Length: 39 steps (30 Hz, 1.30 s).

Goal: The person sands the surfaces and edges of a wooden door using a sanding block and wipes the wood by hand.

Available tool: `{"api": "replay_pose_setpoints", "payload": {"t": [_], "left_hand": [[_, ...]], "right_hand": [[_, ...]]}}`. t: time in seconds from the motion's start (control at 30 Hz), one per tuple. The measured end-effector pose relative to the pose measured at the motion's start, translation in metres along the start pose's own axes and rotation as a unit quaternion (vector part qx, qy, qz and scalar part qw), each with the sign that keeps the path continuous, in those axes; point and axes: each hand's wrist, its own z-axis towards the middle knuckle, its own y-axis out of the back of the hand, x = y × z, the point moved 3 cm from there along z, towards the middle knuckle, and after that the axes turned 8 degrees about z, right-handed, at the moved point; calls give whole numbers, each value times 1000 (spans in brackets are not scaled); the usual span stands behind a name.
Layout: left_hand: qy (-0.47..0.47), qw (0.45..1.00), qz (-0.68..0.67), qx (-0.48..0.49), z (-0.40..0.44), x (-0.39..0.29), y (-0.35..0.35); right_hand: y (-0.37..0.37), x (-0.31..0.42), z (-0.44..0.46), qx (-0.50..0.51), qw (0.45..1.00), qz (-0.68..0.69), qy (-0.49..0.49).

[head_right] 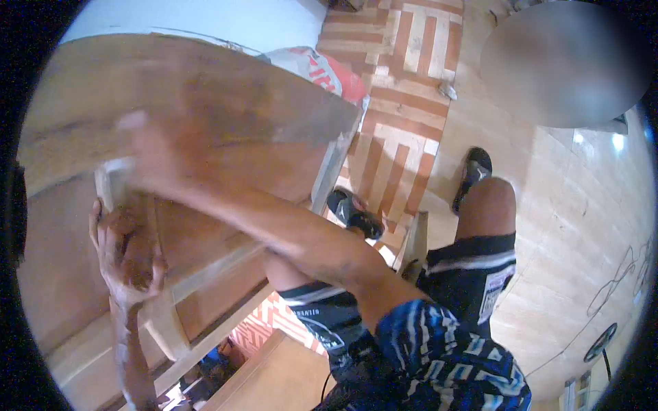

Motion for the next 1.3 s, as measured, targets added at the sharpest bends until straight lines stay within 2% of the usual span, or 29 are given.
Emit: {"api": "replay_pose_setpoints", "payload": {"t": [0.03,0.07,0.13,0.17,0.23,0.27,0.3,0.33,0.37,0.47,0.53,0.57,0.63,0.73,0.8,0.87,0.97,1.0,1.07,1.1,1.13,1.23,1.3], "left_hand": [[-1,1000,-12,2,0,-2,1],[1,1000,-16,-3,3,-2,2],[4,1000,-25,-8,3,-3,4],[4,1000,-28,-8,3,-3,5],[7,1000,-25,-13,3,-1,3],[8,1000,-22,-11,2,-1,2],[10,1000,-16,-10,1,-1,2],[15,1000,-16,-11,3,-1,2],[17,1000,-18,-9,3,-2,2],[16,1000,-24,-8,2,1,2],[22,1000,-21,-9,-1,-3,2],[23,1000,-15,-11,1,-6,3],[23,999,-10,-21,4,-6,4],[20,999,-18,-25,2,-5,4],[16,1000,-13,-18,0,-3,4],[10,1000,-16,-20,1,0,2],[9,1000,-18,-14,-1,-2,1],[12,1000,-15,-20,1,-1,0],[8,1000,-18,-19,1,2,0],[11,1000,-21,-20,0,1,-2],[12,1000,-18,-19,2,2,-3],[14,1000,-15,-5,4,2,-3],[8,1000,-5,-10,2,1,-1]], "right_hand": [[-27,51,21,28,995,35,89],[-41,66,50,-3,988,97,124],[-44,73,65,12,976,180,121],[-30,63,61,58,974,202,86],[-1,32,34,100,980,157,70],[18,6,2,94,988,91,81],[38,-26,-39,150,987,22,59],[51,-54,-79,147,989,3,-1],[60,-71,-96,118,993,4,-8],[42,-63,-84,71,997,5,-4],[18,-8,-35,76,997,2,0],[-3,28,-4,67,996,35,40],[-17,51,21,60,993,75,74],[-17,49,29,73,993,89,37],[-8,2,-3,41,998,-39,30],[64,-91,-65,86,976,-198,-8],[104,-170,-119,-6,960,-76,-269],[99,-167,-114,-22,966,-78,-247],[63,-102,-64,13,998,-42,-35],[45,-69,-32,43,998,-6,45],[29,-41,1,83,993,18,77],[-4,-8,76,241,966,92,9],[3,-11,71,215,972,78,58]]}}
